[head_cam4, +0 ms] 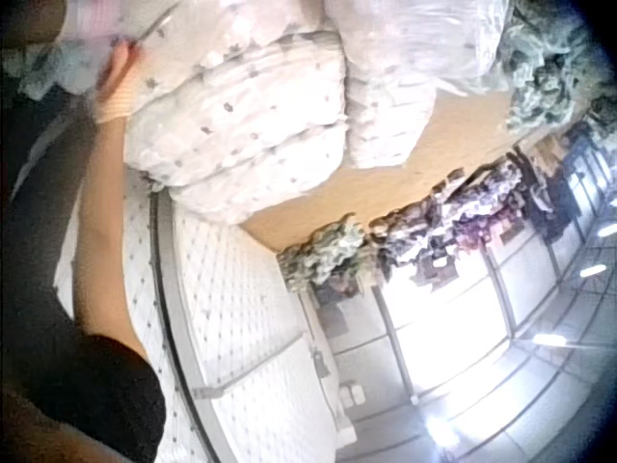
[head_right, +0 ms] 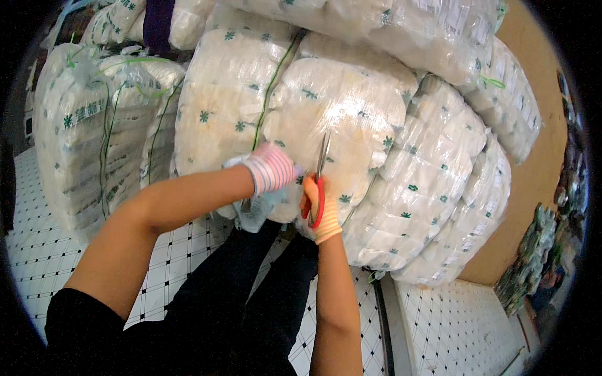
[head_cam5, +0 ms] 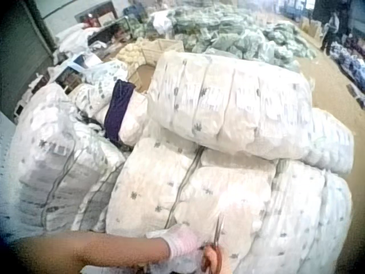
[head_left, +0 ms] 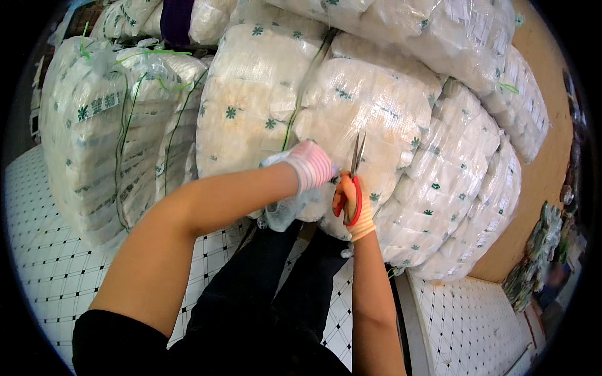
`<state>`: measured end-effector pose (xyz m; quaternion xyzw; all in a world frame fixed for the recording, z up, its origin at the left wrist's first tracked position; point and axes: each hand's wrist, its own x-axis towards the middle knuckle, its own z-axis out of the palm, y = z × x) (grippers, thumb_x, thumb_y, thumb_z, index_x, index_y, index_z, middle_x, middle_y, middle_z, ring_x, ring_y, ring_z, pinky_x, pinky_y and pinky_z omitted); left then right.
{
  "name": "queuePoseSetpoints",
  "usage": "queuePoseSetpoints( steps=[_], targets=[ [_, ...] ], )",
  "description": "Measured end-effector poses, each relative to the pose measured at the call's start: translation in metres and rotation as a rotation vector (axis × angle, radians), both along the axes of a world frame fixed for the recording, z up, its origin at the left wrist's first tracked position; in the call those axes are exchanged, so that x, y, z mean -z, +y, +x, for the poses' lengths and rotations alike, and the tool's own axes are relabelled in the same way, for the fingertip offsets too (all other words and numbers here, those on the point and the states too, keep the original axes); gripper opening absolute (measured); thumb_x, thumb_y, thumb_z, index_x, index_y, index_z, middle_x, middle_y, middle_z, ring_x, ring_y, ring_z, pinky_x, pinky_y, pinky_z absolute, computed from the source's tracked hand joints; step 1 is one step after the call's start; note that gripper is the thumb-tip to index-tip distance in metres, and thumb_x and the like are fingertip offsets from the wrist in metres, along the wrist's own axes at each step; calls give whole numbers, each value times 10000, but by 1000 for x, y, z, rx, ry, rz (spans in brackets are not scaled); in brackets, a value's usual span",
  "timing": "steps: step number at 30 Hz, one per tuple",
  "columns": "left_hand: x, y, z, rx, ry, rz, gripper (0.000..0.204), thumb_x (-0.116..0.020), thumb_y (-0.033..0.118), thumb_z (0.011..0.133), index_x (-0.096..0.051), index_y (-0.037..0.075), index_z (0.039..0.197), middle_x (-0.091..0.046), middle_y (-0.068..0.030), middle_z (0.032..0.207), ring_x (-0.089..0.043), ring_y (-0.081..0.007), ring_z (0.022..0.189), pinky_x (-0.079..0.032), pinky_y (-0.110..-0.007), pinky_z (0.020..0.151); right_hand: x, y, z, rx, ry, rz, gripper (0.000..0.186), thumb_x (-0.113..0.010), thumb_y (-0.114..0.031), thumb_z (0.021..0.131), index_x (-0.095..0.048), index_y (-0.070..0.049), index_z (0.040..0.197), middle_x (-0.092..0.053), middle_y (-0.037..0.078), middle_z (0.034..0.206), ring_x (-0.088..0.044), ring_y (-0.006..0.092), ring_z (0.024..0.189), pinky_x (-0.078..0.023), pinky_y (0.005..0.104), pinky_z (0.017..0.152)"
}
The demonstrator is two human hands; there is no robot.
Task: The person handles a long strip of printed labels, detaches individual labels by hand, and applies them to large plastic-wrapped bags of items. They then use shears to cut through the plastic ties securing a stack of bags.
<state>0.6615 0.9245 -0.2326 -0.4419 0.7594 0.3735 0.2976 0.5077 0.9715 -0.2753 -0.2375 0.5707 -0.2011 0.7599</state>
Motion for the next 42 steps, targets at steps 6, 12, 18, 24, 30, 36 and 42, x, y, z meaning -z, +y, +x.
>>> queuePoseSetpoints(
  steps=[6,12,18,24,30,36,42],
  targets=[
    [-10,-53,3,145,-10,-176,229,-405,201,809,-592,75,850,-597,-118,713,-598,-289,679,-459,-405,556,8,-11,9,33,-188,88,370,-584,-331,767,-454,-32,942,-467,49,635,-464,154,430,-365,264,360],
    [-11,-55,7,-15,-13,-157,153,-498,140,743,-627,89,809,-616,-87,723,-611,-246,708,-473,-377,560,5,-51,13,215,-89,26,323,-569,-349,767,-455,-49,797,-430,40,504,-390,129,336,-312,254,299],
    [5,-91,14,116,-48,-292,153,-506,141,742,-618,92,834,-618,-75,749,-609,-250,723,-466,-371,599,10,-42,12,210,-245,95,317,-540,-306,789,-461,-23,907,-448,47,572,-414,149,362,-340,255,323],
    [-6,-88,10,168,10,-271,237,-391,203,827,-584,72,866,-589,-126,720,-594,-296,679,-467,-414,572,11,-78,17,192,-314,128,340,-550,-352,790,-447,-66,944,-438,21,625,-407,117,466,-353,261,396],
    [2,-82,15,101,-46,-278,249,-385,197,826,-584,62,888,-594,-125,727,-594,-297,666,-477,-396,561,-2,-98,1,235,-79,21,306,-550,-303,790,-463,-25,883,-418,3,555,-382,86,408,-304,215,357],
    [30,-30,10,20,-109,29,234,-439,187,783,-608,61,883,-610,-141,844,-597,-283,735,-478,-391,611,-4,-33,-17,240,53,-142,382,-606,-46,683,-431,62,1004,-505,88,650,-549,204,545,-464,289,517],
    [15,16,7,-108,12,176,238,-423,163,787,-561,61,952,-593,-175,839,-589,-315,768,-471,-409,644,9,19,-9,-11,260,-461,356,-579,-39,709,-449,-14,1039,-603,87,785,-569,133,711,-458,251,637]
  ],
)
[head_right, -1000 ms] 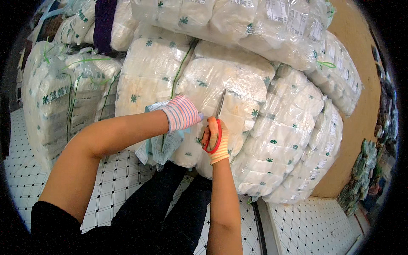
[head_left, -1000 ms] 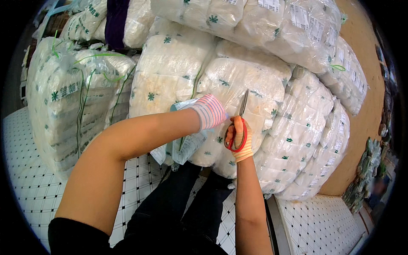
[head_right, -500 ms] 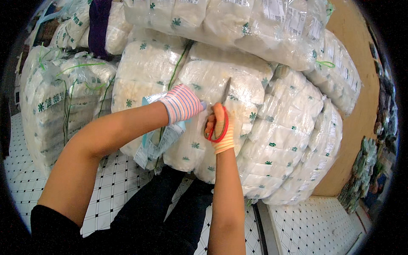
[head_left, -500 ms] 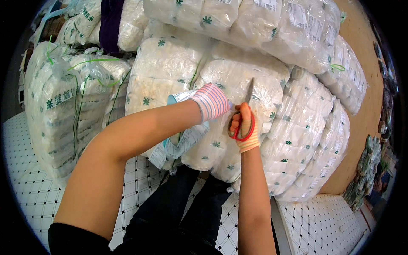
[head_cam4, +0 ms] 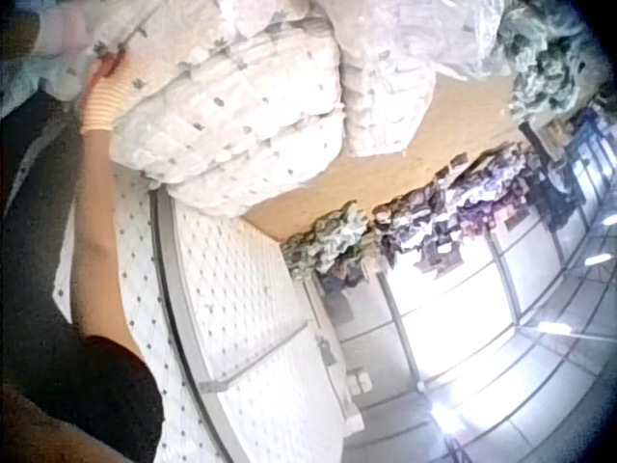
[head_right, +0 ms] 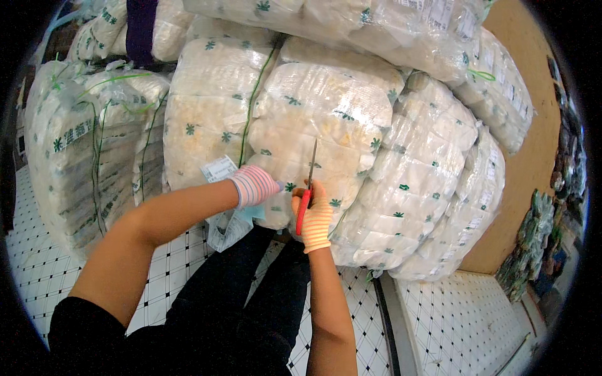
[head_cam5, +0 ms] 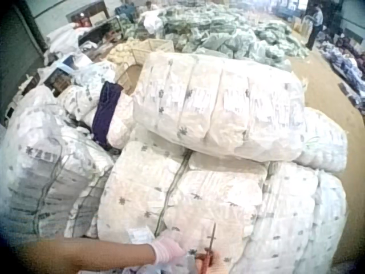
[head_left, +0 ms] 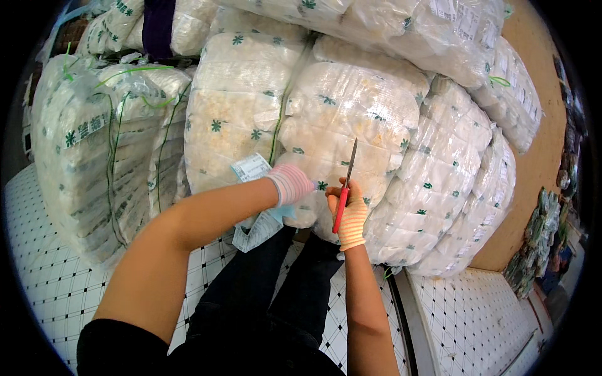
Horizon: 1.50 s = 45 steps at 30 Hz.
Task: The person handles a long strip of printed labels, detaches individual labels by hand, and applies them to large plastic-wrapped bags of items. They then use shears to cut through the plastic ties securing a stack of bags.
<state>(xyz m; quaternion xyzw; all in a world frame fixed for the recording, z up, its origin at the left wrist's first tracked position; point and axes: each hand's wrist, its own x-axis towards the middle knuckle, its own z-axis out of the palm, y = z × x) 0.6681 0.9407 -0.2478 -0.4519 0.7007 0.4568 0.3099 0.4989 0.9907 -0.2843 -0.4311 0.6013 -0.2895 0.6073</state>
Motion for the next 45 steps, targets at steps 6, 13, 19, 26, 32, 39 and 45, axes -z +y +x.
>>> queuePoseSetpoints(
  steps=[6,13,19,26,32,39,45],
  targets=[
    [2,17,2,-2,72,-54,234,-449,109,757,-516,75,979,-587,-175,793,-584,-329,754,-469,-424,625,-15,-26,2,-386,167,-172,414,-566,-47,712,-399,-42,1091,-595,151,885,-601,256,782,-465,327,669],
    [-18,20,8,8,76,-96,311,-455,69,716,-520,120,1016,-581,-164,716,-582,-329,695,-464,-428,590,-29,-40,16,-996,597,-256,218,-471,-170,772,-427,-66,959,-578,190,773,-547,372,699,-422,437,594],
    [-6,31,5,-100,75,-152,327,-468,73,709,-543,155,1017,-589,-138,727,-581,-319,710,-468,-412,608,-19,-38,16,-1064,523,-327,193,-440,-187,791,-404,-35,903,-565,216,742,-538,392,709,-413,454,607],
    [-13,35,6,-72,49,-213,284,-429,89,743,-548,165,989,-587,-138,732,-578,-321,700,-464,-426,600,-23,-38,17,-1117,533,-280,210,-428,-213,800,-405,-28,895,-556,230,691,-533,405,669,-406,465,598],
    [-27,39,5,-108,72,-223,212,-428,148,768,-552,137,940,-575,-147,706,-571,-334,685,-453,-442,583,-34,-33,10,-1108,550,-271,209,-442,-198,788,-404,-23,894,-553,229,688,-532,397,663,-404,463,592],
    [-16,45,9,-99,41,-195,210,-400,178,796,-528,99,942,-569,-180,764,-570,-343,698,-449,-446,591,-27,4,3,-544,398,-114,216,-482,-166,794,-454,-69,986,-584,200,807,-548,378,743,-437,411,644],
    [-18,39,-1,-236,11,-116,272,-338,238,842,-525,75,954,-566,-213,807,-572,-350,737,-454,-448,640,-17,17,3,-264,197,-184,434,-599,-75,703,-391,-43,1082,-578,85,707,-539,163,574,-450,289,542]
  ],
)
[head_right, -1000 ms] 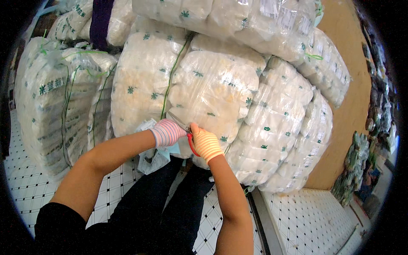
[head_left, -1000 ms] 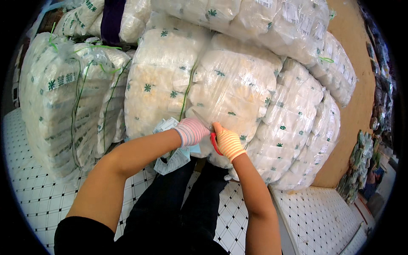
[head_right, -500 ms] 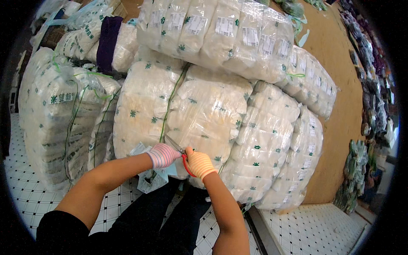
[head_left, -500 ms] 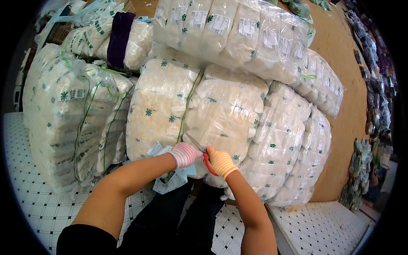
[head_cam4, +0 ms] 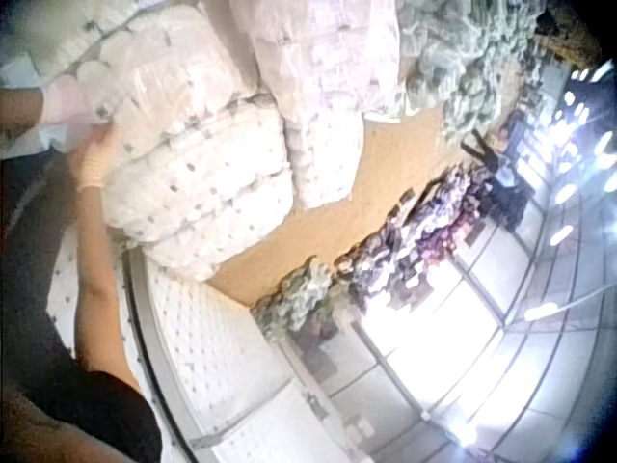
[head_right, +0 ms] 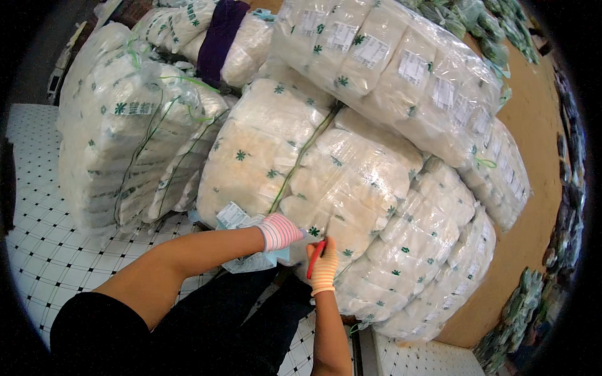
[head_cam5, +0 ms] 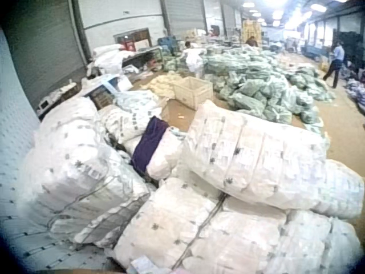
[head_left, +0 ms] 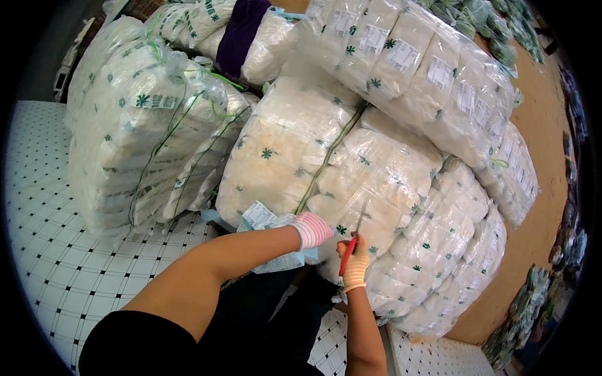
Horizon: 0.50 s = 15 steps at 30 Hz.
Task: The person handles a long strip of printed labels, detaches individual labels by hand, and applies them to large plastic-wrapped bags of items. They then use shears to cut through the plastic ties securing a stack of bags.
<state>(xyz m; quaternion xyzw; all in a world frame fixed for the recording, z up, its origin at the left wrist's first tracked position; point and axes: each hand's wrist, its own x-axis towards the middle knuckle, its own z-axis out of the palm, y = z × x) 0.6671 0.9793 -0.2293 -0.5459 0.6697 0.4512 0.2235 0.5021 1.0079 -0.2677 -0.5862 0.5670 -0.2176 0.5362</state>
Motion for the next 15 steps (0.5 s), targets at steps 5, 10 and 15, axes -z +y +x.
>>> queuePoseSetpoints(
  steps=[5,10,15],
  targets=[
    [10,8,4,28,54,13,381,-312,325,855,-541,36,953,-577,-209,860,-562,-360,791,-435,-435,728,-16,12,-1,256,-244,620,484,-565,-113,681,-353,4,1100,-464,72,647,-459,160,447,-358,271,351],
    [4,3,-1,-58,22,-46,373,-325,316,856,-553,25,902,-585,-183,818,-575,-344,730,-453,-432,681,-18,25,-8,136,-255,832,522,-575,-146,688,-334,28,1117,-462,67,637,-477,168,463,-384,260,378],
    [1,0,2,3,30,-41,403,-316,336,852,-558,16,880,-586,-183,790,-578,-330,710,-459,-421,660,-5,23,-27,105,-83,656,459,-633,-187,676,-444,-2,1051,-475,51,647,-488,158,505,-407,261,432]
  ],
)
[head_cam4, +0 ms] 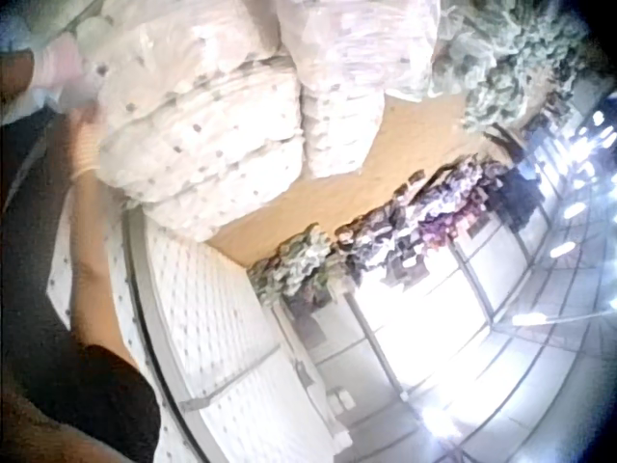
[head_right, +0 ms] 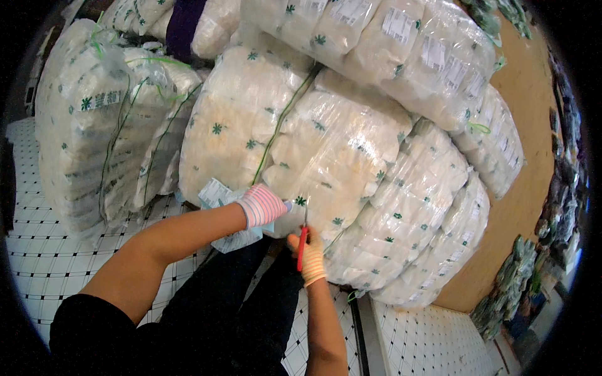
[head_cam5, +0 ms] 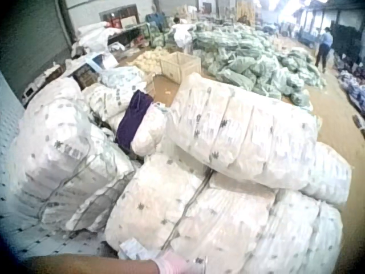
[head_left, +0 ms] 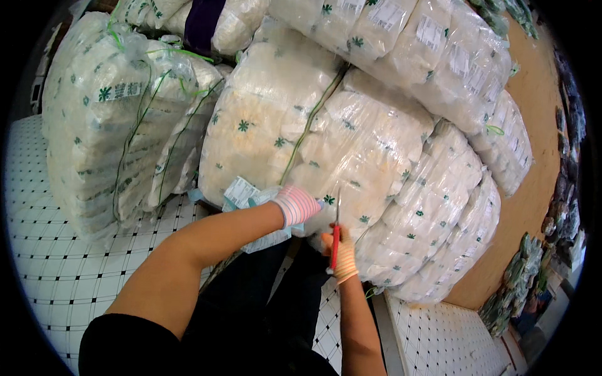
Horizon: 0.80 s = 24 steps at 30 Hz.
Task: The person handles a long strip of printed labels, detaches individual labels by hand, and applies them to large plastic-wrapped bags of items. They then use shears to cut through the plastic ties securing a stack of bags.
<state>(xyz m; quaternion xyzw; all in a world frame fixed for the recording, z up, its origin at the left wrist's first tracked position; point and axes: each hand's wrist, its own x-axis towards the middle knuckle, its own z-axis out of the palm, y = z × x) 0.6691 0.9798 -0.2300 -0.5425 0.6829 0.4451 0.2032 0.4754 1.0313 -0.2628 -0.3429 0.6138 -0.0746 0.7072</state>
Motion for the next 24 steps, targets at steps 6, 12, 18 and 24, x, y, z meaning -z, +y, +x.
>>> queuePoseSetpoints(
  steps=[6,12,18,24],
  targets=[
    [10,5,11,-29,-29,100,444,-296,349,848,-560,-7,859,-583,-192,790,-571,-328,747,-443,-416,689,-32,-74,-34,-963,520,-708,297,-635,-237,627,-543,-110,880,-548,136,769,-532,305,744,-419,402,669],
    [12,15,-4,-74,-22,80,274,-377,209,820,-569,36,912,-600,-155,842,-587,-311,740,-462,-417,644,-56,-130,-23,-1542,472,-1023,226,-618,-230,648,-554,-132,842,-548,98,840,-524,270,809,-397,370,721],
    [4,16,-6,-147,22,24,280,-361,224,818,-582,61,871,-589,-158,808,-578,-324,742,-457,-416,672,-36,-140,28,-1908,262,-1058,166,-560,-182,695,-559,-107,844,-553,102,873,-513,261,886,-391,350,753],
    [-10,5,-10,-256,-42,153,432,-309,355,840,-598,34,853,-590,-179,826,-563,-323,789,-439,-395,739,-10,-130,40,-2024,84,-1004,98,-537,-137,689,-599,-74,732,-582,120,649,-580,281,661,-453,376,558]
  ],
)
